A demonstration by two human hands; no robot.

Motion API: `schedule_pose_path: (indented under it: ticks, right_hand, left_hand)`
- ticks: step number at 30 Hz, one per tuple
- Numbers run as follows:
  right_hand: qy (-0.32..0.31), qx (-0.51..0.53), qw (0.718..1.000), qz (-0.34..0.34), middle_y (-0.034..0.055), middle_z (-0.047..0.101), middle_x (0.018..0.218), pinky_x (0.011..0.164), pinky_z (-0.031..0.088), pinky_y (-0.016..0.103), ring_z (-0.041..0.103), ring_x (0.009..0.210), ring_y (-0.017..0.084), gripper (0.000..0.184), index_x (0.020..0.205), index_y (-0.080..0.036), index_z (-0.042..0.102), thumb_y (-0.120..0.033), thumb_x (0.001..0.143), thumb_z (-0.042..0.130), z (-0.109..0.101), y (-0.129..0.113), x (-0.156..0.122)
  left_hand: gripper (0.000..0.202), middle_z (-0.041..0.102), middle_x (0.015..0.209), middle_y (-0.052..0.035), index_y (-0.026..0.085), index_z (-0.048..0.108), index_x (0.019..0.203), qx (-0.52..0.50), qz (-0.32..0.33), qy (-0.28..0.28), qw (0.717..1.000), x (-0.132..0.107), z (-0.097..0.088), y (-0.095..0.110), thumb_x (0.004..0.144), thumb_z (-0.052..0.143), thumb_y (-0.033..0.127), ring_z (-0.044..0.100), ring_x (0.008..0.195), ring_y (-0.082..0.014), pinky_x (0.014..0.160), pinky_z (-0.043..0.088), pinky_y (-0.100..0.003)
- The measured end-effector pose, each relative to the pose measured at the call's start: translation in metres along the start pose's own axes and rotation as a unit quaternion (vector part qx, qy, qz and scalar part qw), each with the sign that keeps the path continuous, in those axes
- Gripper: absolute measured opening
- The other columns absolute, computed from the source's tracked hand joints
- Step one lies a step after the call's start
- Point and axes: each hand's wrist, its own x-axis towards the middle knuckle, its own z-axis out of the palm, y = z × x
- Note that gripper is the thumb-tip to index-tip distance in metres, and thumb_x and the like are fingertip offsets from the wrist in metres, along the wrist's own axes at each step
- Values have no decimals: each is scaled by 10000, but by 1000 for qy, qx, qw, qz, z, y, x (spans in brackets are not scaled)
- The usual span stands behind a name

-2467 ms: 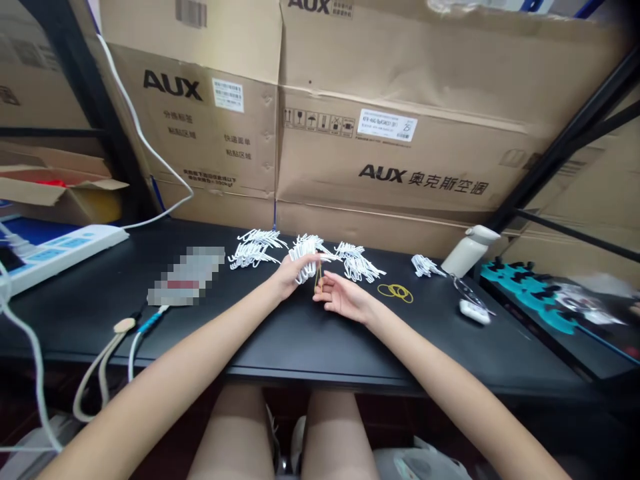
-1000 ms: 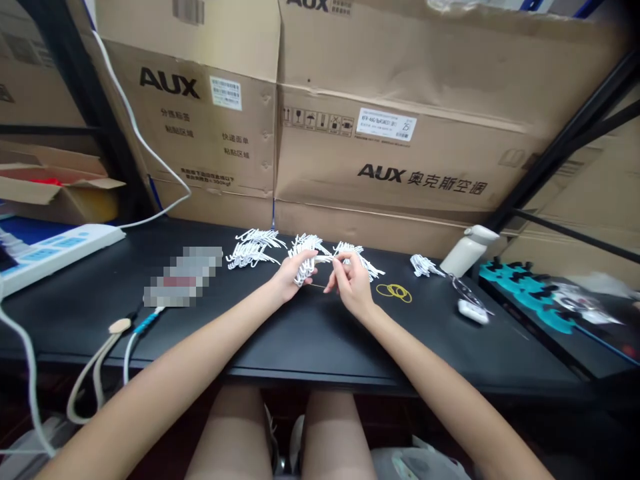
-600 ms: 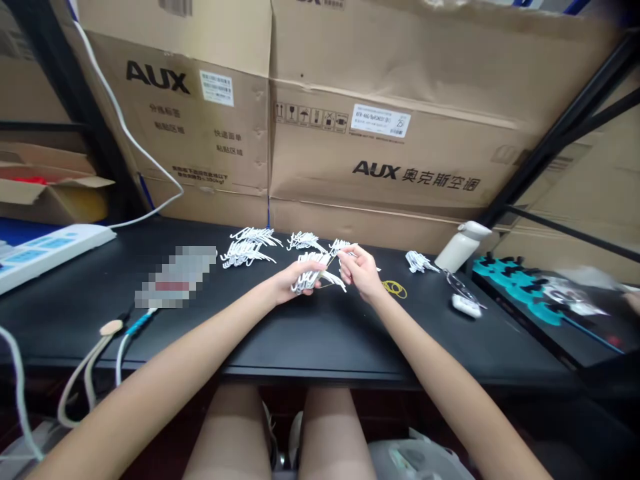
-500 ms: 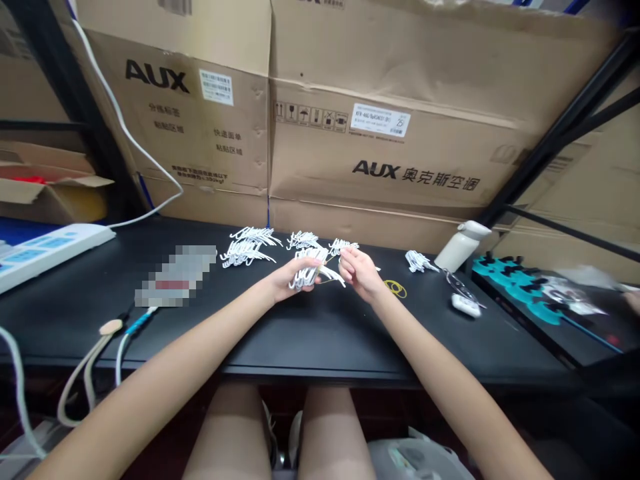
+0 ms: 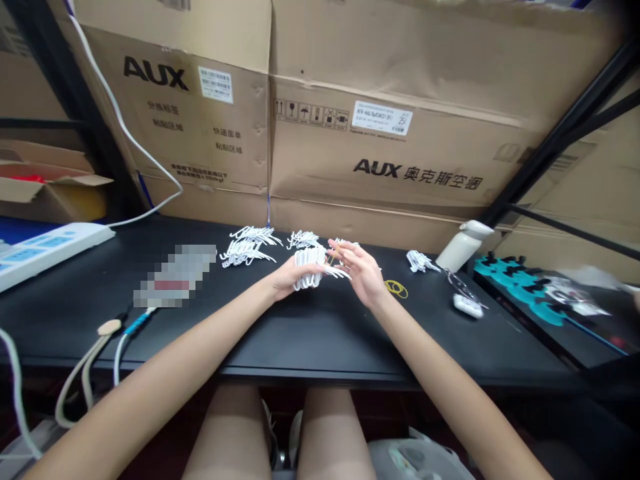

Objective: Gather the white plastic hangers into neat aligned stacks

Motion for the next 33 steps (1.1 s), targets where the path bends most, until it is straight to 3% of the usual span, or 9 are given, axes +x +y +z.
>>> schedule_pose_path:
  ticks: [2,6,12,17,20,22,26,29,33]
  right_hand:
    - [-2,-99,993,-71,84,641,1267,819,575,364,667,1066,246,248,994,-225,636,-324,774,690,1,1,-3]
    - [-14,-258,950,-175,104,651,1247,795,591,364,705,982,251,228,1005,-227,640,-323,800,669,0,2,-8]
    - [-26,-332,900,-282,110,659,1234,723,599,328,714,961,235,207,1082,-235,570,-282,880,559,-5,-2,-9]
    - [25,-372,887,-274,96,733,1061,568,577,311,737,825,251,174,866,-232,544,-358,818,654,-4,2,-9]
    - [86,-355,897,-250,70,751,880,567,564,322,730,760,246,238,743,-236,539,-415,784,691,0,2,-11]
    - [87,-344,909,-220,60,741,824,582,554,335,712,713,230,242,719,-235,579,-444,794,677,2,0,-14]
    - [30,-357,915,-183,69,729,904,598,542,356,676,714,219,247,890,-231,689,-437,755,715,8,-6,-18]
    - [-29,-390,893,-221,81,714,1047,753,553,415,664,884,250,345,1025,-249,694,-382,713,757,11,-7,-19]
    - [-103,-422,863,-260,95,682,1161,963,479,478,628,1061,281,306,1021,-253,696,-349,734,738,13,-2,-18]
  left_hand:
    - [425,677,823,-29,116,668,920,23,5,-5,1000,1,-2,-1,559,852,245,607,712,-119,629,476,-224]
    - [519,678,846,-29,128,676,995,70,4,-17,997,2,-5,-4,530,875,243,602,744,-130,689,476,-249]
    - [498,664,803,-25,122,683,974,58,0,-30,998,1,-5,-3,534,872,258,592,716,-129,674,470,-246]
    - [493,674,839,-27,132,680,973,78,-12,-49,996,-2,-1,-1,533,866,251,600,746,-136,716,473,-262]
    - [447,657,814,-13,136,669,923,116,3,-58,992,-4,3,0,537,859,258,594,735,-131,721,467,-266]
    - [408,641,790,-4,136,648,881,149,16,-70,986,-5,5,-1,552,847,271,587,726,-130,721,462,-270]
    - [377,587,729,13,138,578,837,201,34,-71,976,-3,5,-6,576,812,275,556,669,-118,666,452,-263]
    - [434,572,745,23,149,545,895,237,63,-62,968,2,4,-15,538,786,197,541,651,-112,623,449,-249]
    - [432,608,844,-13,149,564,941,293,130,-87,943,7,3,-26,545,736,152,587,775,-172,676,483,-280]
